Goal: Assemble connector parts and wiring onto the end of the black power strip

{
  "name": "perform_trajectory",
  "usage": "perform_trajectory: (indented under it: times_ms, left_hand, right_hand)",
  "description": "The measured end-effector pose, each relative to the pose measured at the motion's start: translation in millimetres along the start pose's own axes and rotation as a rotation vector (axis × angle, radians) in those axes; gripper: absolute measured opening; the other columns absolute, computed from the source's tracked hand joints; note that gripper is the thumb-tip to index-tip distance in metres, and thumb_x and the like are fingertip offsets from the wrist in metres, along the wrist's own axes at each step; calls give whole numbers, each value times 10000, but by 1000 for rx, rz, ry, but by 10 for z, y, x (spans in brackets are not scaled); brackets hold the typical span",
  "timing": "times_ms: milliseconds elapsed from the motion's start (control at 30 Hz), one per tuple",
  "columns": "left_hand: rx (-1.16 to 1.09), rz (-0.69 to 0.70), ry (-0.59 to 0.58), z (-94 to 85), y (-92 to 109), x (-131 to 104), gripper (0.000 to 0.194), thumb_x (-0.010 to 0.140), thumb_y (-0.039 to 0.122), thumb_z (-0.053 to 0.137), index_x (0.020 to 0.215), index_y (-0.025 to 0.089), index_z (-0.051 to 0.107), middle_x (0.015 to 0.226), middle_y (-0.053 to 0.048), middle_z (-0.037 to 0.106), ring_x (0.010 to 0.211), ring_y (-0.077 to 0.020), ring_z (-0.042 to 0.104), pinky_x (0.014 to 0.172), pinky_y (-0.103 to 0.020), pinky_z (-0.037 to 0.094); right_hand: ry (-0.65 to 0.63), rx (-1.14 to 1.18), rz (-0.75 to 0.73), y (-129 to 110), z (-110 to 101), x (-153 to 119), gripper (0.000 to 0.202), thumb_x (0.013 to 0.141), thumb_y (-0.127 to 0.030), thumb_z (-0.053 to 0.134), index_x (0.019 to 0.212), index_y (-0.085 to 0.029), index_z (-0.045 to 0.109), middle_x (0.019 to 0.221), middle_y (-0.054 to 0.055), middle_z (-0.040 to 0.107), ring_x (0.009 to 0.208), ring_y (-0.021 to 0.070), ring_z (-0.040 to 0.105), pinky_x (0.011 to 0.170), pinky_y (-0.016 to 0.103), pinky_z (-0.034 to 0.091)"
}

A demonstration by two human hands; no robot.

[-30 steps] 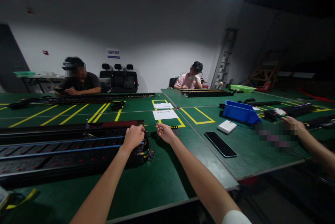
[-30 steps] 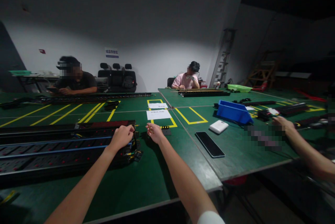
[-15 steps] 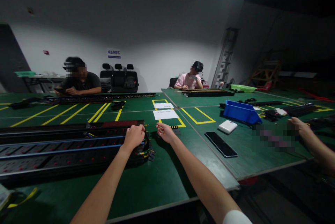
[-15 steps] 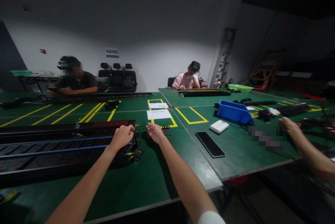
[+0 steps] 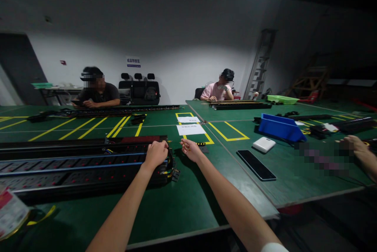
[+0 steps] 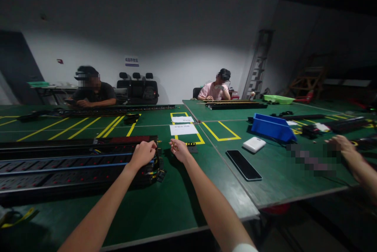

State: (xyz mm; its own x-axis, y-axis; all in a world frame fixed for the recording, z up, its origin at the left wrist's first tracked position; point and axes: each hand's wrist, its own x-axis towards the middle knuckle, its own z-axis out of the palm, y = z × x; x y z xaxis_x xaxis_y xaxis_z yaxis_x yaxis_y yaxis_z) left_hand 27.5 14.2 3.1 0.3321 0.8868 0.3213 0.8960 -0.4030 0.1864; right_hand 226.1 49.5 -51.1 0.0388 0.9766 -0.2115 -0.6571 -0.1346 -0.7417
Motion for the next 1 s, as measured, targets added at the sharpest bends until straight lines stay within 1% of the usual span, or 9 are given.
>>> perform_trajectory:
  times_ms: [100,267,367,567,767,867,1000]
  left_hand:
    - [13,-20,1,14,1,-12,266,878,170,462,999,226,692,1010,-69,739,1039,-258,621,918,-393,437]
    - [2,-40,-6,25,4,-31,267,868,157,469,998,224,693,1012,-68,737,1047,-251,615,917,-385,434]
    - [-1,-42,-5,27,7,-43,258,867,159,476,996,225,689,1017,-66,735,1060,-252,610,927,-389,432]
    - [4,-41,-22,21,16,-57,248,886,170,474,1014,225,679,1013,-70,729,1072,-259,606,924,-392,432]
    - [0,-52,-29,14,18,-59,261,886,170,468,1018,229,685,1026,-72,729,1085,-253,606,938,-390,430]
    - [-2,-48,-29,15,16,-61,263,886,173,469,1021,231,687,1028,-68,730,1082,-255,606,935,-391,431]
    - [4,-45,-18,20,23,-62,265,880,161,470,1020,230,684,1020,-68,729,1074,-259,603,924,-393,432]
  right_hand:
    - [-5,11,7,9,-7,-13,75,834,-78,683,820,-148,658,650,5,679,485,55,574,478,129,480]
    - [2,28,16,38,-48,10,77,859,-70,650,850,-140,681,682,26,694,495,62,589,480,139,492]
    - [8,22,11,63,-85,43,78,852,-78,664,846,-152,687,708,34,703,504,68,601,492,146,507]
    - [-24,43,16,91,-142,76,65,855,-90,674,852,-150,699,716,41,706,529,73,618,499,150,518]
    - [-8,16,-17,92,-116,51,86,832,-83,685,839,-169,693,713,47,709,529,90,617,488,168,518]
    - [-7,4,-19,84,-95,32,79,833,-87,684,832,-165,691,712,44,706,520,81,608,493,161,514]
    - [27,-11,-17,66,-68,-11,74,825,-81,678,811,-153,693,697,40,696,511,68,595,496,149,496]
